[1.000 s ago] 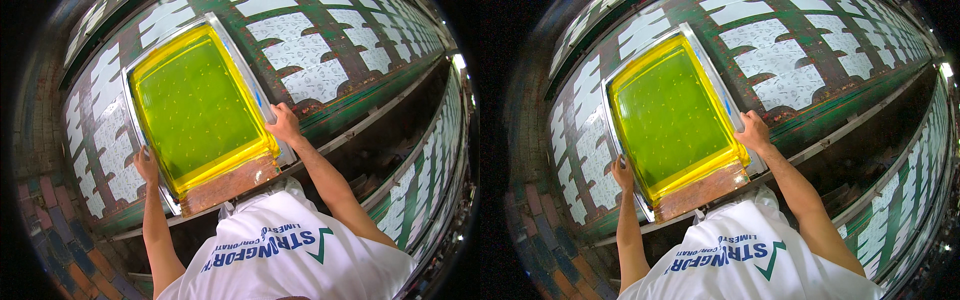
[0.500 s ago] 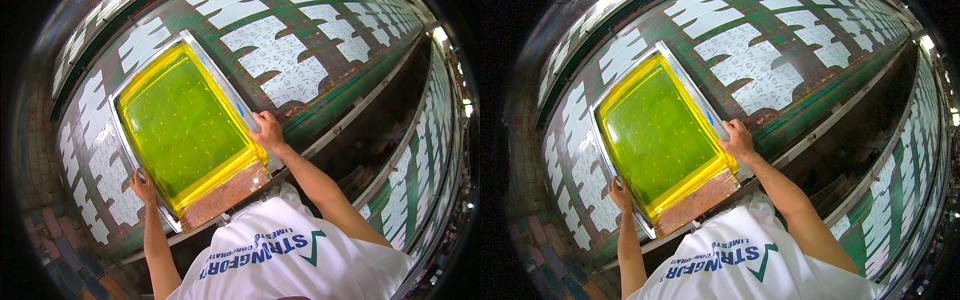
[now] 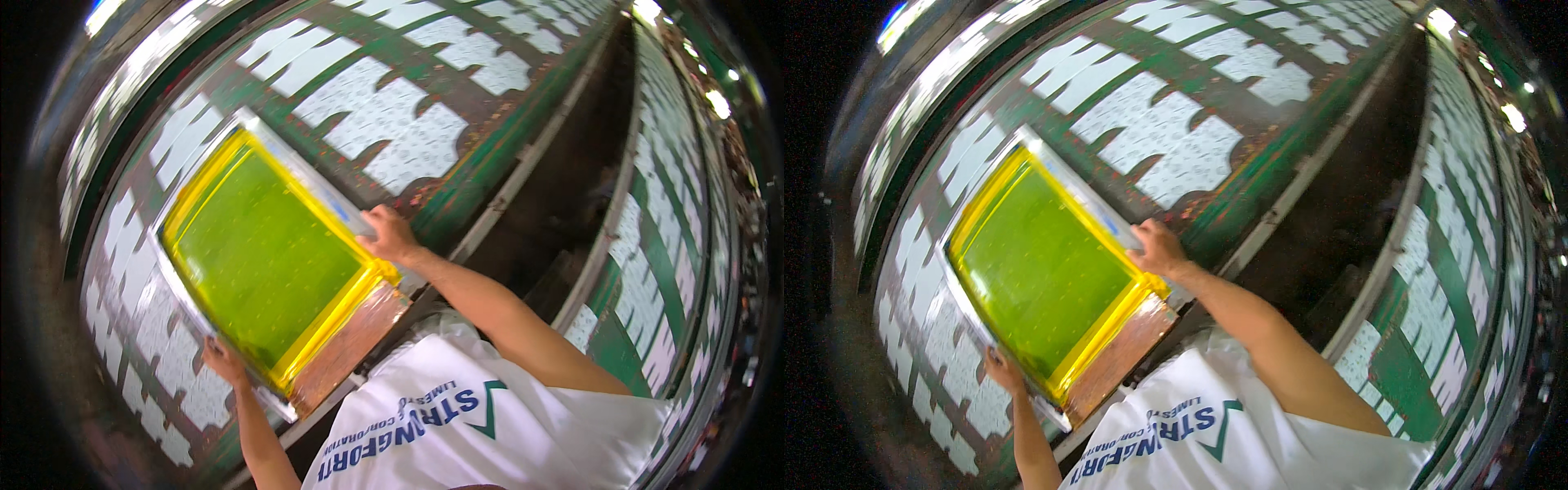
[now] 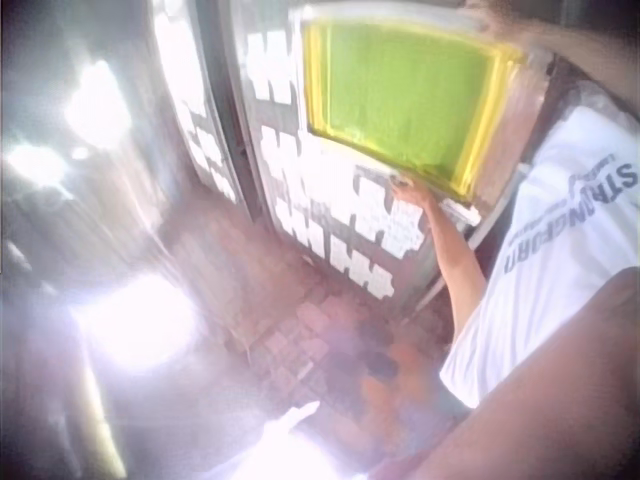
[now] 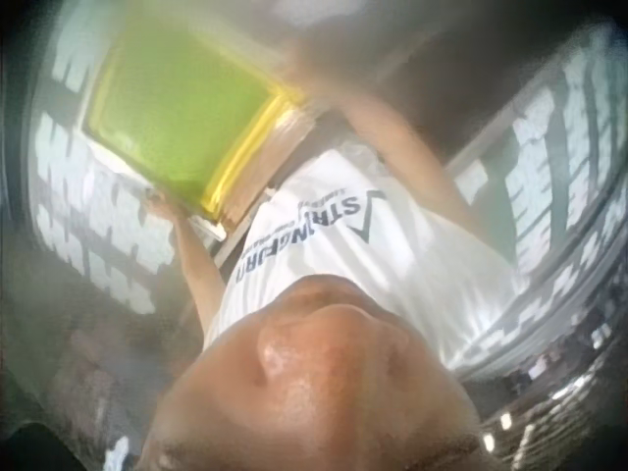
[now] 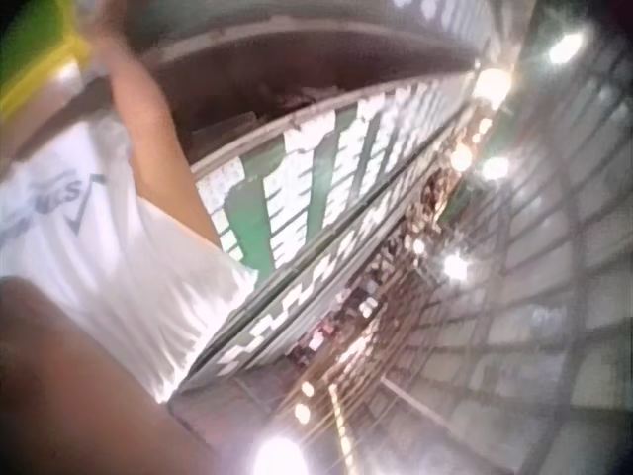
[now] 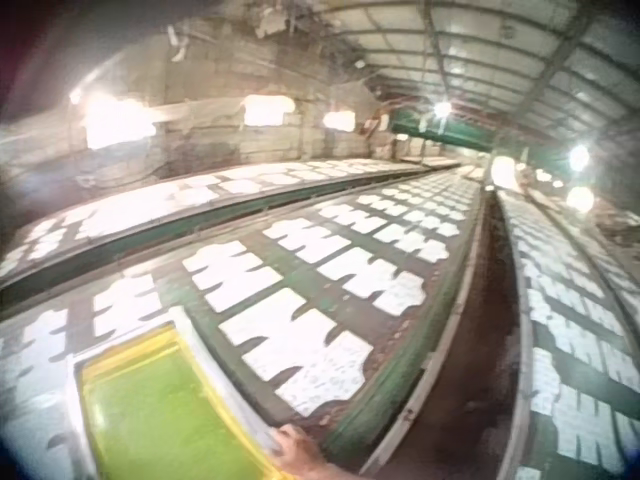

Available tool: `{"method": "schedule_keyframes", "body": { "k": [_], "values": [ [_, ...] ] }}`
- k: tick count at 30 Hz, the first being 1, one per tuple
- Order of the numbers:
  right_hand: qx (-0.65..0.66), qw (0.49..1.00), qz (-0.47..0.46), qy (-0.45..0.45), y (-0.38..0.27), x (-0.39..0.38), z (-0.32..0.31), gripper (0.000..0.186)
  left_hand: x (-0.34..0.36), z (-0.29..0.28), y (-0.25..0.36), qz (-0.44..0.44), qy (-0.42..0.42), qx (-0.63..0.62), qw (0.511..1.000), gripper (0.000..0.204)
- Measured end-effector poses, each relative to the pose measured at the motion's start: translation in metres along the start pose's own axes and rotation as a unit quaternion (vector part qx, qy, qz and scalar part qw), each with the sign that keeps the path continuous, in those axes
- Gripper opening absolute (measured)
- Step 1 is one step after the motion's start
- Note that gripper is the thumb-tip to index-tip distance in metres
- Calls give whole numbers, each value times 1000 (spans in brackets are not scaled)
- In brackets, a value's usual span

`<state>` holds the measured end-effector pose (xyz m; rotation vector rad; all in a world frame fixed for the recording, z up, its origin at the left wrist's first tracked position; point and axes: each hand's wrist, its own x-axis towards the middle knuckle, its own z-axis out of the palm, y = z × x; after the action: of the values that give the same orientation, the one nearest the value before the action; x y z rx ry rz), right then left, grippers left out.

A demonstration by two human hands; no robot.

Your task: The person repeatedly pulls a squeegee across a screen printing frame filled with green ink to transfer ink through the mesh onto a surface below. The person repositions the frame and repeats the squeegee strokes multiple times.

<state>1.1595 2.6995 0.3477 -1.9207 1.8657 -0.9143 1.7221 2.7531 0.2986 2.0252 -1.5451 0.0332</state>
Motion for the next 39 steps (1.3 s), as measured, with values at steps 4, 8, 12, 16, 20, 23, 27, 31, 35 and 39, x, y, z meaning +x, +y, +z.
{"method": "schedule_keyframes", "body": {
  "k": [4,8,12,16,20,23,27,31,35,39],
  "values": [
    [-7,1000,-3,7,3,2,5,55,6,11,-19,-21,-17,-74,997,53],
    [30,998,4,49,3,0,8,49,10,14,-32,11,-27,61,998,56],
    [38,998,29,35,2,0,12,45,11,20,-44,39,-20,95,994,56],
    [31,998,25,44,3,2,13,38,13,31,-59,62,-120,185,973,70],
    [40,998,34,43,2,2,14,31,18,32,-68,132,-226,312,913,89],
    [32,997,22,63,1,3,13,29,21,27,-63,122,-220,285,925,86],
    [40,996,18,72,-1,4,12,28,24,19,-49,162,-252,350,888,85],
    [38,997,22,65,-4,2,10,29,15,14,-46,159,-204,321,911,84],
    [32,997,16,64,-4,2,8,31,16,17,-51,108,-235,242,935,86],
    [28,997,21,63,-3,3,8,32,20,19,-52,124,-223,227,940,93]
  ]
}}
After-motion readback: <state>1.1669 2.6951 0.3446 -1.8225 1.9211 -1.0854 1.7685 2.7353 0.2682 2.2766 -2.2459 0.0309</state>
